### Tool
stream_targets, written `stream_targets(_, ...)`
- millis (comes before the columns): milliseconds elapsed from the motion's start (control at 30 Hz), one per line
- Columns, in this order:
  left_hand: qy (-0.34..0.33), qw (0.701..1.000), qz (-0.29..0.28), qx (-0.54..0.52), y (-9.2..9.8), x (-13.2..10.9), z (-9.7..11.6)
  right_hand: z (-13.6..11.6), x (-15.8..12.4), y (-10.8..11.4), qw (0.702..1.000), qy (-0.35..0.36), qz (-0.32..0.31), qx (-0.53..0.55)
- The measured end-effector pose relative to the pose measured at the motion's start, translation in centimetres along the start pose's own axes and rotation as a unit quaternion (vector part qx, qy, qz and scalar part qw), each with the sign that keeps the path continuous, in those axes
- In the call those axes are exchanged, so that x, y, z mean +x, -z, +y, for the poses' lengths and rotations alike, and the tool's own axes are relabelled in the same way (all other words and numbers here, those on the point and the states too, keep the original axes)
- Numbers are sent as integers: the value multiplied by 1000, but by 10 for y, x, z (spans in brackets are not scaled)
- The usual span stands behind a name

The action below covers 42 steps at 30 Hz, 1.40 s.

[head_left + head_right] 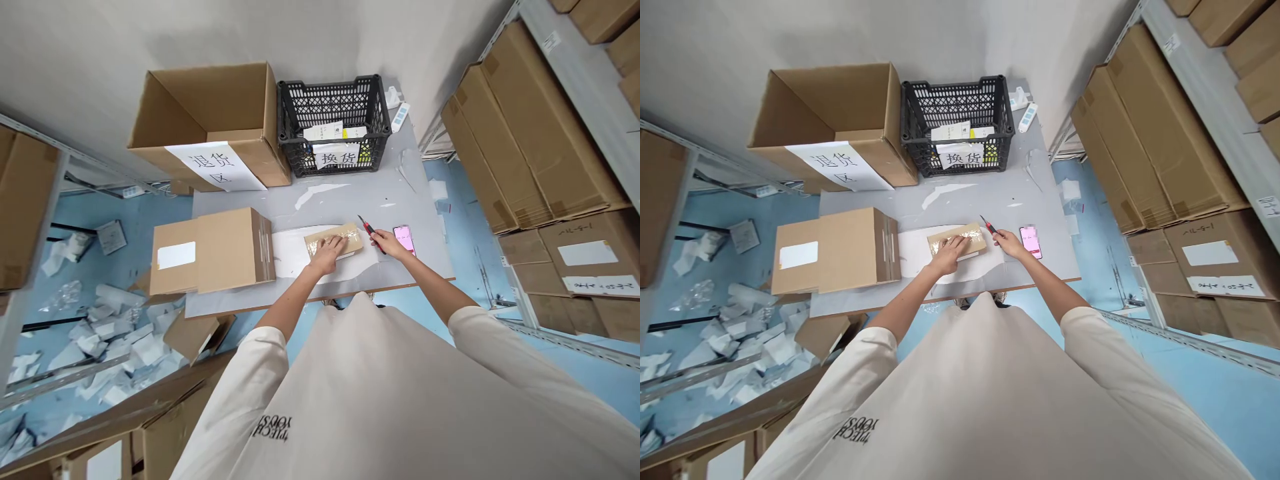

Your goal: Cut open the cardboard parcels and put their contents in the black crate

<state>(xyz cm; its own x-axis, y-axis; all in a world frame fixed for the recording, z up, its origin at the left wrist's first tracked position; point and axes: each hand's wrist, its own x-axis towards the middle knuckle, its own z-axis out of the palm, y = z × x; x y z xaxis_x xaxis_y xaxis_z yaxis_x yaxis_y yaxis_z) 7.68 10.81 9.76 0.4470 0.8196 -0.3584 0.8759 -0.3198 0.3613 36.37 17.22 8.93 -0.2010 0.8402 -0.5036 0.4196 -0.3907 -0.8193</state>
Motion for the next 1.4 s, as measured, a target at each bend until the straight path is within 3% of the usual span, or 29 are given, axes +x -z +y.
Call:
stream_targets(133, 40, 998, 42, -26, -8, 2, 13, 3, -2, 13, 998, -25, -53, -26)
stream_targets(267, 73, 994, 72, -30, -15, 11, 22, 7, -2, 36, 990, 0, -75, -117)
stream_targets(533, 24, 997, 67, -14, -11, 12, 4, -6, 11, 61, 937, 119, -99, -314)
stream_targets(667, 25, 998, 48, 14, -9, 10, 3, -15, 18, 61, 917, 128, -116, -360)
stream_targets(1033, 24, 997, 67, -12, -13, 8, 1, -14, 40, 41, 903, 168, -132, -372)
stream_targets(1133, 18, 997, 73, -16, -15, 7, 0, -13, 41, 38, 912, 186, -123, -344)
stream_targets(1267, 20, 997, 75, -26, -15, 8, -2, -8, 31, 39, 943, 127, -150, -268)
stream_targets(1400, 20, 996, 75, -34, -15, 9, -4, -1, 12, 42, 954, 63, -209, -204)
